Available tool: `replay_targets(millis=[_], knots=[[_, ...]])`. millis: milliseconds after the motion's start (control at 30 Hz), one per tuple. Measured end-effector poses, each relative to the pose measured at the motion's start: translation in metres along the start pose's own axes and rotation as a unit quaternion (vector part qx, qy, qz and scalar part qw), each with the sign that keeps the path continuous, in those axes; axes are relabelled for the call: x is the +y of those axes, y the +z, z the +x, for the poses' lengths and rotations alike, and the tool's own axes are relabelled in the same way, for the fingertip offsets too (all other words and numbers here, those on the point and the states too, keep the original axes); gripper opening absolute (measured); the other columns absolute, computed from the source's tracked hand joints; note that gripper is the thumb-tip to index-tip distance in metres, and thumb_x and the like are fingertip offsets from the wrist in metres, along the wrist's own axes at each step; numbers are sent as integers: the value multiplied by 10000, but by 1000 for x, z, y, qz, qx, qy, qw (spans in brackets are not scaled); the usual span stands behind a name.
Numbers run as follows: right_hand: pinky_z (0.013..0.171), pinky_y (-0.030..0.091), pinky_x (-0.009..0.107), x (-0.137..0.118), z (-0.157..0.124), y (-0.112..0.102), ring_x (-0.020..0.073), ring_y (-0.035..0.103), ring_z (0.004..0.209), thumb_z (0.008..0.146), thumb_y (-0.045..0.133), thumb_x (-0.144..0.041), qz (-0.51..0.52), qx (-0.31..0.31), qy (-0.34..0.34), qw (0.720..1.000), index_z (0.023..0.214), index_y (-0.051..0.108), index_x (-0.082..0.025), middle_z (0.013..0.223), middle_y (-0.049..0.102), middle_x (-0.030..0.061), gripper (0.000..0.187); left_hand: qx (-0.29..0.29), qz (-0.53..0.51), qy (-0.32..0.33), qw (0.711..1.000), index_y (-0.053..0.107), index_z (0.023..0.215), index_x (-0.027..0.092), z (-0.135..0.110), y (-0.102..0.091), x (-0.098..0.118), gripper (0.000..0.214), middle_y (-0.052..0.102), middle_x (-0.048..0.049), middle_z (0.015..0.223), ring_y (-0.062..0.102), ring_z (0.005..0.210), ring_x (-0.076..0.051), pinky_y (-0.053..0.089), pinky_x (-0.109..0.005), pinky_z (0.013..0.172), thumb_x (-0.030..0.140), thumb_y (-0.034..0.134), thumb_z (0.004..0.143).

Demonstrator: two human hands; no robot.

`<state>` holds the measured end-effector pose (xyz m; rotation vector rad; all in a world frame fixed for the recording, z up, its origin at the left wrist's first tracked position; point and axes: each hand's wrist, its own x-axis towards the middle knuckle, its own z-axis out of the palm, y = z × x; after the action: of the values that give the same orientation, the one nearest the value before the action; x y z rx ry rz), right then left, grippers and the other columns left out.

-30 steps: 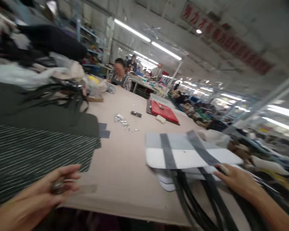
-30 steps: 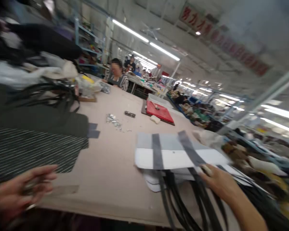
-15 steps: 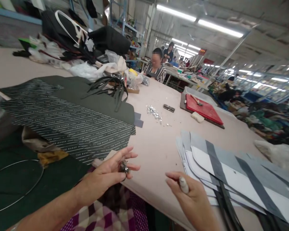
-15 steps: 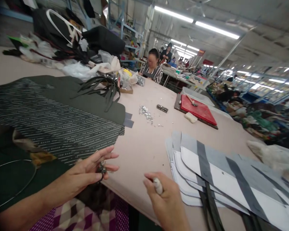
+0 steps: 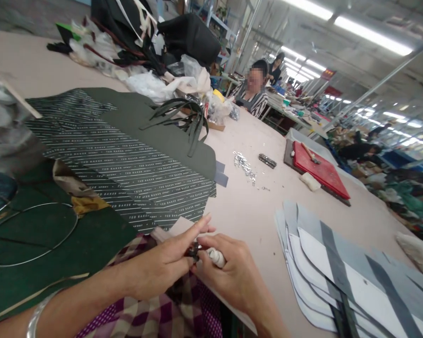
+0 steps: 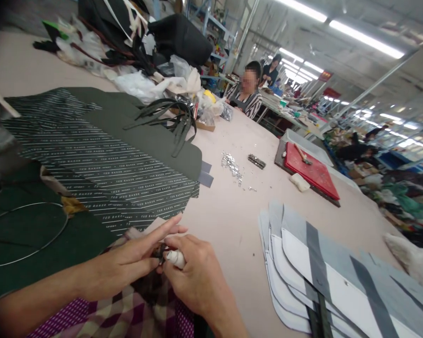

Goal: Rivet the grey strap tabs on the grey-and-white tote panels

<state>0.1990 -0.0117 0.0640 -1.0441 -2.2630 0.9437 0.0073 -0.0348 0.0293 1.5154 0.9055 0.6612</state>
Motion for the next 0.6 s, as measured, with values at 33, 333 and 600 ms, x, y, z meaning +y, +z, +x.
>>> replay_targets(millis=[33, 333, 600], knots=[[661, 444, 235, 1, 2, 2, 132, 615, 690, 750, 595, -26, -16, -3, 1, 1000, 846, 669, -204, 769, 690, -17, 215, -5, 16, 6, 1000, 16, 1579, 244, 1, -1, -1, 744, 214, -24, 1637, 170, 1510, -174, 94, -426, 1264, 149, 352, 923], [632, 435, 275, 10, 18, 22, 173, 621, 671, 685, 586, -67, -90, -4, 30, 995, 840, 623, -193, 779, 699, 30, 203, -6, 62, 14, 998, -8, 1578, 199, 8, -10, -6, 756, 170, -59, 1646, 161, 1510, -166, 120, -447, 1258, 104, 315, 902], [585, 526, 324, 39, 39, 33, 260, 694, 707, 676, 579, -178, -162, 4, -41, 986, 1009, 615, -132, 869, 708, 132, 338, -20, 123, -30, 992, 80, 1579, 287, 16, -27, 1, 786, 170, 13, 1642, 202, 1501, -197, 188, -403, 1258, 115, 389, 876]])
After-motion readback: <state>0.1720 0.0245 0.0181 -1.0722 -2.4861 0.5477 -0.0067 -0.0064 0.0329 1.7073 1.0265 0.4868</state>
